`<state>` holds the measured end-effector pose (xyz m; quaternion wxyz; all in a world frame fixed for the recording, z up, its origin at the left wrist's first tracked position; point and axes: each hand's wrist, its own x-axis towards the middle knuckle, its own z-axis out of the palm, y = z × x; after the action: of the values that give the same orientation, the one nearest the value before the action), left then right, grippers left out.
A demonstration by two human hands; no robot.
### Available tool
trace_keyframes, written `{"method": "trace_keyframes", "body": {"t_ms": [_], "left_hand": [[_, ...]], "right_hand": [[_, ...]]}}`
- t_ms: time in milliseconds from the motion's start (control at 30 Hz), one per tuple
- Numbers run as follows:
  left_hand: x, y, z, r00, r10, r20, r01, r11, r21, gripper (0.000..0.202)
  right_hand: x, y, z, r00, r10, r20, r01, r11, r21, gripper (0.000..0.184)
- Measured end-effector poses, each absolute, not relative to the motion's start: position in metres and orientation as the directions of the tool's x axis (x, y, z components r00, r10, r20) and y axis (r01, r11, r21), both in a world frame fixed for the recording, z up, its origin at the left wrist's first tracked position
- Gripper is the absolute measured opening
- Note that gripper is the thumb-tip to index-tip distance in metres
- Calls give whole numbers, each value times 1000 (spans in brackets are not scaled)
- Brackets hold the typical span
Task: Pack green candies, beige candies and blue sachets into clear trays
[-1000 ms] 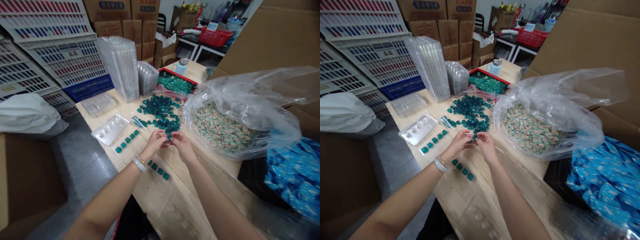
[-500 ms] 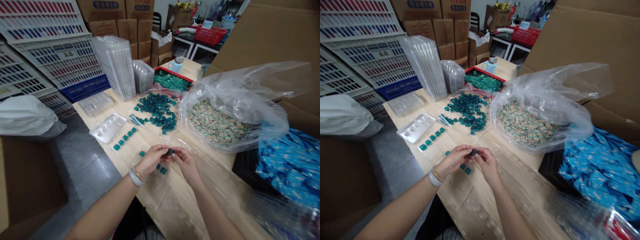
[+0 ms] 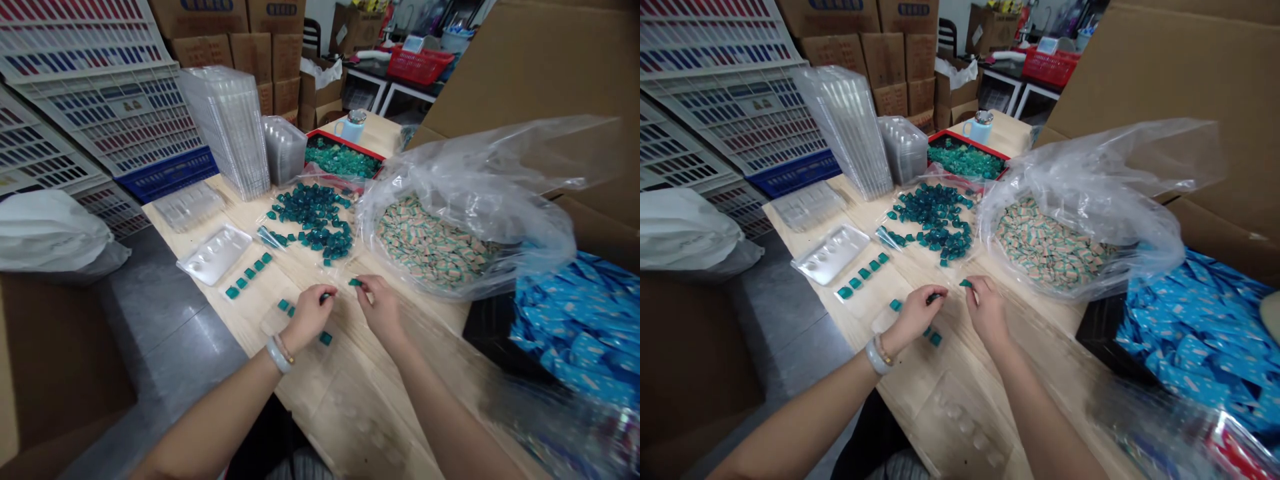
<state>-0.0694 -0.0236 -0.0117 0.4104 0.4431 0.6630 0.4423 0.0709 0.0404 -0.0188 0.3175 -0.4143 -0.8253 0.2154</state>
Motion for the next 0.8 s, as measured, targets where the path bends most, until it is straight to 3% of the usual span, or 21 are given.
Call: {"method": "trace_keyframes", "body": {"t_ms": [67,133,233,400,500,633,700,800], "left_hand": [[-69,-19,-14,-155,986,-56,469,124,875,24],[-68,-15,-16,-82,995,-57,570,94,816,25],[-69,-13,-19,-40,997,-66,588,77,805,26],[-75,-10,-21,-32,995,-95,536,97,839,26],[-77,-4,-16,-167,980,-106,435,170,884,24],[-70,5,-7,-240,961,-141,214,194,957,20],[-63,6,-6,-251,948,-195,109,227,968,16],[-55,4,-7,-251,921,-298,-76,289,954,11]], "right_hand": [[65,60,-24,-585,755,296,520,629,-578,20],[62,71,-29,-679,695,238,483,666,-568,23],[63,73,-32,-737,645,203,448,691,-567,24],[71,71,-22,-717,672,186,427,634,-645,22],[74,72,-14,-631,760,153,406,492,-770,19],[71,65,-9,-473,880,-49,295,105,-950,22],[68,58,-9,-389,910,-143,216,-61,-974,25],[63,45,-12,-269,945,-187,125,-158,-980,28]]}}
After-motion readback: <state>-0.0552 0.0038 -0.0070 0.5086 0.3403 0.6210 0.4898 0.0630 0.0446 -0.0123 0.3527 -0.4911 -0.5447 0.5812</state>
